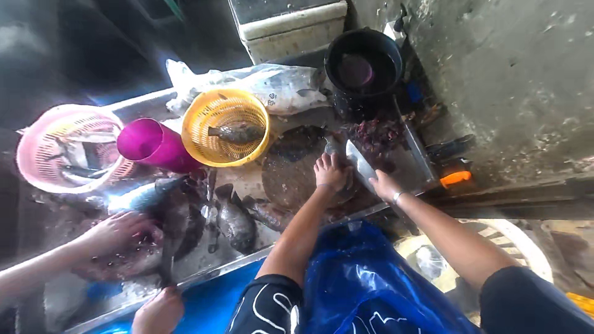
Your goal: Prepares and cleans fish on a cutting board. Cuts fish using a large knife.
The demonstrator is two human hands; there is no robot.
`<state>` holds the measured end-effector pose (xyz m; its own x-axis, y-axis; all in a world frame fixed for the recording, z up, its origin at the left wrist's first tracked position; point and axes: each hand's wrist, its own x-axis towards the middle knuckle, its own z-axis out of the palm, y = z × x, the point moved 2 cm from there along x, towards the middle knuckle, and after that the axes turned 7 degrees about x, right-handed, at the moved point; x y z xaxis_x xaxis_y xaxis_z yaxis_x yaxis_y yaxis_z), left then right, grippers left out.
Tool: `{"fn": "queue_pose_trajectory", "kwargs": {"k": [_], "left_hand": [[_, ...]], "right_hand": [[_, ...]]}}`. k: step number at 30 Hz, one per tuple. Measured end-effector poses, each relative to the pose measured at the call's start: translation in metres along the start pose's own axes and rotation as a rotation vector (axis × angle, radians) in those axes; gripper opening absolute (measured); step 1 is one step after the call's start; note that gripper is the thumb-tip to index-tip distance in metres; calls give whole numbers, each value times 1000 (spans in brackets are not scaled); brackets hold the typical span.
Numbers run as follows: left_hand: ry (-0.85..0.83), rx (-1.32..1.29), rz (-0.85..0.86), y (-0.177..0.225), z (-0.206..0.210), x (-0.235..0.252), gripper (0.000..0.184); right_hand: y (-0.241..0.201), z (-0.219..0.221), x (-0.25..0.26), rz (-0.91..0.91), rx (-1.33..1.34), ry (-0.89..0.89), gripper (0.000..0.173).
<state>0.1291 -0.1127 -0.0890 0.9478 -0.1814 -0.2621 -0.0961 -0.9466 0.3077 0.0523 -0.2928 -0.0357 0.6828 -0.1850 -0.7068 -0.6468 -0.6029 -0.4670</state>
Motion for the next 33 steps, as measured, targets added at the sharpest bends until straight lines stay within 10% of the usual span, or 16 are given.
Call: {"fn": "queue_pose_trajectory", "kwargs": {"k": [27, 33], "left_hand": [[36, -30, -139, 4, 6, 0, 95], [60, -418, -502, 28, -6, -17, 106]], "right_hand": [[8, -61, 27, 55, -217, -318, 47], [48, -112, -9, -84, 373, -325, 69]]}}
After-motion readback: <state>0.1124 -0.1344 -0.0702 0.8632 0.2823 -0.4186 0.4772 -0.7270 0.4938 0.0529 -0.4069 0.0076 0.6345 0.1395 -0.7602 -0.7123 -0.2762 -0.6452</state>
